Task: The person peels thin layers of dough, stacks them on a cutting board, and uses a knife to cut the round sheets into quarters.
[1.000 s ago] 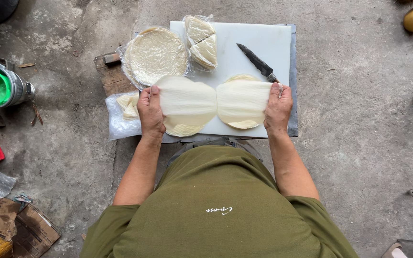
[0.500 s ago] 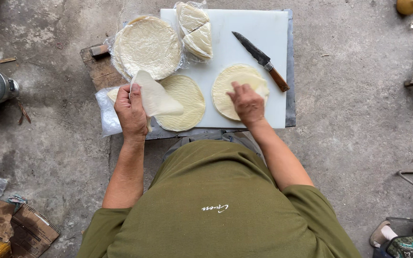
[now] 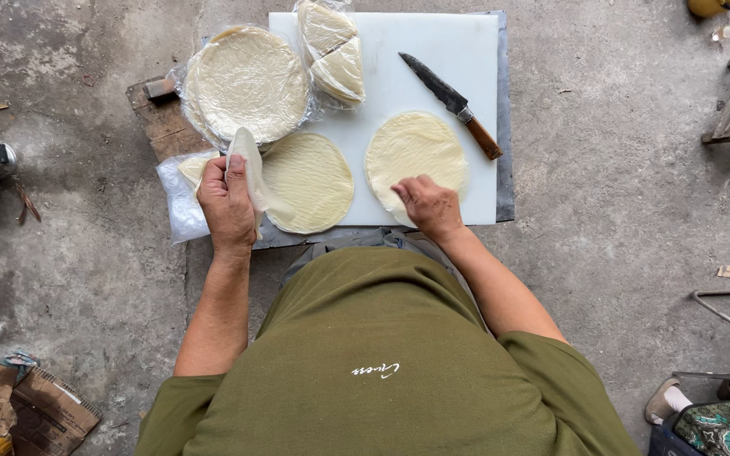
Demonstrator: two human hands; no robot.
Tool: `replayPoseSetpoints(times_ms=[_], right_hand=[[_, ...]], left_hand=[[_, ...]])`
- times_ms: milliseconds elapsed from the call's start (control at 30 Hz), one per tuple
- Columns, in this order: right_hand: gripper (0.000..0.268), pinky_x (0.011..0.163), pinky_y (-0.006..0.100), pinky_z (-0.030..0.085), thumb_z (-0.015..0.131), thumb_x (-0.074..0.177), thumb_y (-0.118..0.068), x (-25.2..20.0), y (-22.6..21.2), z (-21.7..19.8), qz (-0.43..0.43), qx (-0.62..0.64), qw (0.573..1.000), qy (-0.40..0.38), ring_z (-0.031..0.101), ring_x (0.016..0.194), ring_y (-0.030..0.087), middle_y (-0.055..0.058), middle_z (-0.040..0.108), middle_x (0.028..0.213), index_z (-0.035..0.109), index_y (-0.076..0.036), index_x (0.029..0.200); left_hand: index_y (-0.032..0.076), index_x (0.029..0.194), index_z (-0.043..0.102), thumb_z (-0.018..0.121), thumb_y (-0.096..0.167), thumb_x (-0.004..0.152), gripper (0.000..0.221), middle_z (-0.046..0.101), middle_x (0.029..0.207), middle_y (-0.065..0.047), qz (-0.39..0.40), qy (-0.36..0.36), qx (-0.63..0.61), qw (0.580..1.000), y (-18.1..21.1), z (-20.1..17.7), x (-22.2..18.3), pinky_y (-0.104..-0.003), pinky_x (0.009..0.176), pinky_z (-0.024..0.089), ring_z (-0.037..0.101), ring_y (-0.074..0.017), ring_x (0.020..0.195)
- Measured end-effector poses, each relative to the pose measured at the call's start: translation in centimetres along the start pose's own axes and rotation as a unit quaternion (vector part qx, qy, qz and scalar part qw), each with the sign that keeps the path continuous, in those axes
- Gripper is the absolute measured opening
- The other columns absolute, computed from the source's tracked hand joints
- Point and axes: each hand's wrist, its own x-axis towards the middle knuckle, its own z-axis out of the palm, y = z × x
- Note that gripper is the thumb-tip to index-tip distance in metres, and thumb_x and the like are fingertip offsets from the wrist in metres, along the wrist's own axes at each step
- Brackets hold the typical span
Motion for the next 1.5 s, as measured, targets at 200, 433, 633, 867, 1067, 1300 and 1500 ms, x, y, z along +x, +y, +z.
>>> replayPoseSetpoints(times_ms=[200, 433, 633, 867, 1067, 1300, 1500], right_hand=[[0.02, 0.075, 0.04, 0.053, 0.073, 0.093, -0.016, 6.0, 5.8, -0.9, -0.034, -0.068, 0.988, 0.134, 0.062, 0.09, 0.028, 0.012, 0.066, 0.102, 0.071, -0.008, 0.111], [0.006, 0.088, 0.044, 0.048, 0.075, 0.094, -0.016, 7.9, 7.2, -0.7, -0.069, -0.025, 0.994, 0.076, 0.058, 0.101, 0.029, 0.006, 0.066, 0.101, 0.07, -0.012, 0.097], [0.005, 0.086, 0.043, 0.049, 0.073, 0.096, -0.019, 10.7, 7.9, 0.8, -0.032, -0.045, 0.995, 0.08, 0.059, 0.094, 0.029, 0.006, 0.066, 0.096, 0.072, -0.014, 0.097], [0.014, 0.092, 0.043, 0.049, 0.071, 0.1, -0.021, 10.6, 6.5, -0.2, -0.028, -0.093, 0.991, 0.088, 0.06, 0.104, 0.028, 0.008, 0.067, 0.106, 0.07, -0.011, 0.11], [0.061, 0.109, 0.036, 0.049, 0.071, 0.093, -0.048, 7.3, 1.9, -4.0, 0.072, 0.494, 0.861, -0.1, 0.06, 0.129, 0.021, 0.008, 0.063, 0.135, 0.056, -0.012, 0.14], [0.055, 0.104, 0.037, 0.054, 0.079, 0.094, -0.03, 2.9, 3.0, -3.7, 0.124, 0.827, 0.533, -0.13, 0.065, 0.117, 0.017, 0.008, 0.068, 0.128, 0.057, -0.002, 0.137], [0.031, 0.074, 0.031, 0.058, 0.071, 0.102, -0.023, 2.4, 7.0, -0.5, 0.226, 0.444, 0.867, 0.006, 0.067, 0.083, 0.013, 0.005, 0.075, 0.096, 0.07, -0.002, 0.124]], left_hand=[[0.002, 0.105, 0.065, 0.061, 0.024, 0.111, 0.023, 0.063, 0.086, 0.004, 0.002, -0.03, 0.01, 0.999, 1.0, 0.7, -1.1, -0.019, 0.064, 0.047, 0.053, -0.0004, 0.073], [0.003, 0.105, 0.065, 0.061, 0.025, 0.11, 0.023, 0.063, 0.084, 0.005, 0.011, -0.033, 0.063, 0.997, 2.2, 1.0, -2.7, -0.019, 0.063, 0.046, 0.053, -0.0007, 0.073], [0.004, 0.104, 0.067, 0.061, 0.027, 0.11, 0.025, 0.062, 0.081, 0.003, -0.004, -0.056, 0.112, 0.992, 2.8, 2.3, -3.6, -0.02, 0.061, 0.045, 0.053, -0.002, 0.071], [0.004, 0.108, 0.067, 0.061, 0.029, 0.108, 0.027, 0.067, 0.086, 0.001, 0.009, -0.119, 0.152, 0.981, 4.8, 4.2, -4.4, -0.021, 0.062, 0.049, 0.059, -0.0039, 0.074], [0.007, 0.109, 0.064, 0.056, 0.03, 0.11, 0.024, 0.064, 0.082, 0.003, -0.073, -0.272, 0.023, 0.959, 5.0, 8.1, -4.5, -0.02, 0.061, 0.048, 0.057, -0.0025, 0.073], [0.006, 0.109, 0.064, 0.058, 0.027, 0.107, 0.022, 0.069, 0.091, 0.002, -0.207, -0.209, -0.186, 0.938, -1.4, 12.5, -0.9, -0.021, 0.07, 0.053, 0.06, -0.0036, 0.078], [0.002, 0.11, 0.066, 0.063, 0.025, 0.103, 0.024, 0.072, 0.084, -0.006, -0.227, -0.225, 0.131, 0.938, -10.2, 14.3, -0.1, -0.025, 0.061, 0.05, 0.06, -0.0093, 0.069]])
